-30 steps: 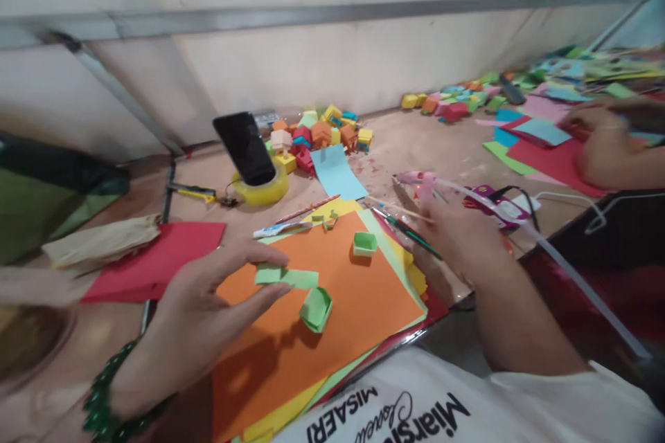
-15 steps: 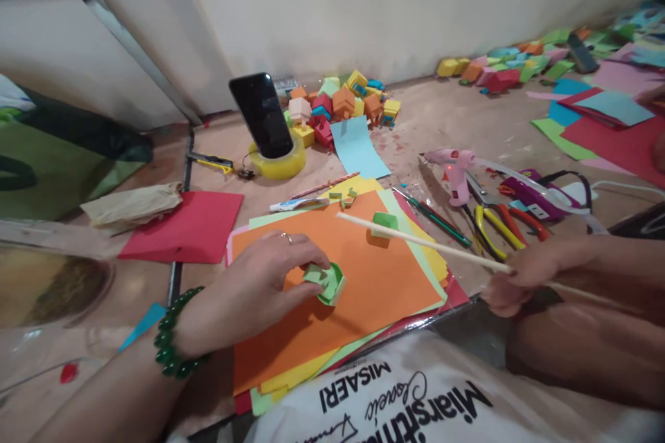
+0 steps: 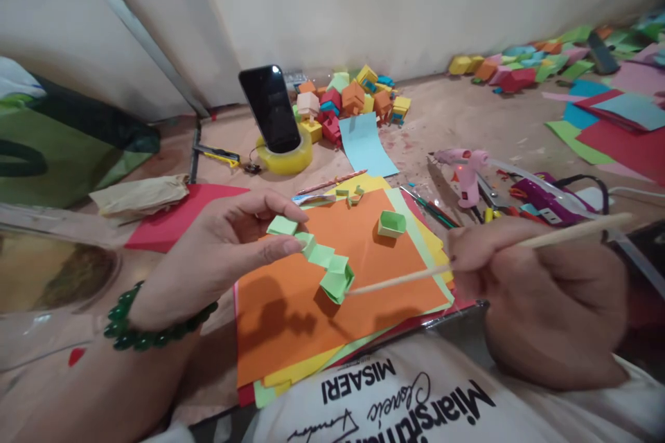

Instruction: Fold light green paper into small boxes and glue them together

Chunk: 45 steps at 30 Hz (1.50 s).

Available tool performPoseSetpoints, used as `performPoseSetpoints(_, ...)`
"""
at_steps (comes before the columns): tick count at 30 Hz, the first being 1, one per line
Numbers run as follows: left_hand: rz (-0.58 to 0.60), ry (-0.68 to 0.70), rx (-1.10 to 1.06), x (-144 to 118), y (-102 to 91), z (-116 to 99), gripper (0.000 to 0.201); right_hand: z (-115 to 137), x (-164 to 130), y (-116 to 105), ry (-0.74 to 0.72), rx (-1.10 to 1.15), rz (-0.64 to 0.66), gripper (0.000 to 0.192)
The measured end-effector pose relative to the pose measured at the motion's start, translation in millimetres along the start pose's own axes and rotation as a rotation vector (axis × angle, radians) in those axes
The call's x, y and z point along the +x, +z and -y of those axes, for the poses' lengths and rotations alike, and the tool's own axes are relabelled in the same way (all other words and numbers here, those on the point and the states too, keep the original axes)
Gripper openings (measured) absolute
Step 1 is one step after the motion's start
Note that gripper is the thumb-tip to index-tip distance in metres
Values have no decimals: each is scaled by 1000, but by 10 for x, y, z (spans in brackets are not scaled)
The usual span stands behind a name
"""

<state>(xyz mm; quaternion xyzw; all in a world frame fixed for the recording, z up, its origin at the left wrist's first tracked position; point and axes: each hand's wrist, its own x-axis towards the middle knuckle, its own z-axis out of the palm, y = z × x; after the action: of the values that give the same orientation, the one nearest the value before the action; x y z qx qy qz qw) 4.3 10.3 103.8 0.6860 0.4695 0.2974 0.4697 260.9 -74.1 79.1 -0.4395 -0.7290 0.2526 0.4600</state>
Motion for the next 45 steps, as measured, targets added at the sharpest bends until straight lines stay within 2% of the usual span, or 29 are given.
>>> performPoseSetpoints(2, -12, -17, -5, -1, 10, -7, 33, 18, 86, 130, -65, 23, 39, 24)
performPoseSetpoints(4, -14, -10, 1, -1, 12, -11, 33, -20, 142, 212, -93, 2, 109, 24)
performPoseSetpoints(8, 22, 34, 38, 4, -7, 9, 27, -107, 167, 270, -147, -67, 190, 25)
performPoseSetpoints(11, 155, 57, 111, 10, -16, 50, 22, -112, 166, 259, -204, -105, 202, 22)
performPoseSetpoints(14, 300, 88, 183, 16, 30, 100, 20, -112, 177, 237, -187, -101, 214, 20)
performPoseSetpoints(18, 388, 114, 256, 26, 164, 144, 14, -140, 191, 215, -135, -54, 214, 23)
performPoseSetpoints(22, 401, 103, 387, 31, 237, 128, 14, -144, 188, 206, -118, -53, 229, 25)
performPoseSetpoints(29, 388, 146, 546, 17, 194, 156, 15, -112, 192, 209, -121, -63, 245, 24)
performPoseSetpoints(34, 465, 154, 631, 21, 272, 199, 9, -85, 207, 219, -168, -99, 263, 24)
performPoseSetpoints(38, 517, 162, 623, 10, 329, 206, 7, -51, 207, 232, -241, -111, 257, 28)
performPoseSetpoints(45, 616, 155, 559, 36, 328, 272, 13, -10, 210, 233, -242, -151, 276, 32)
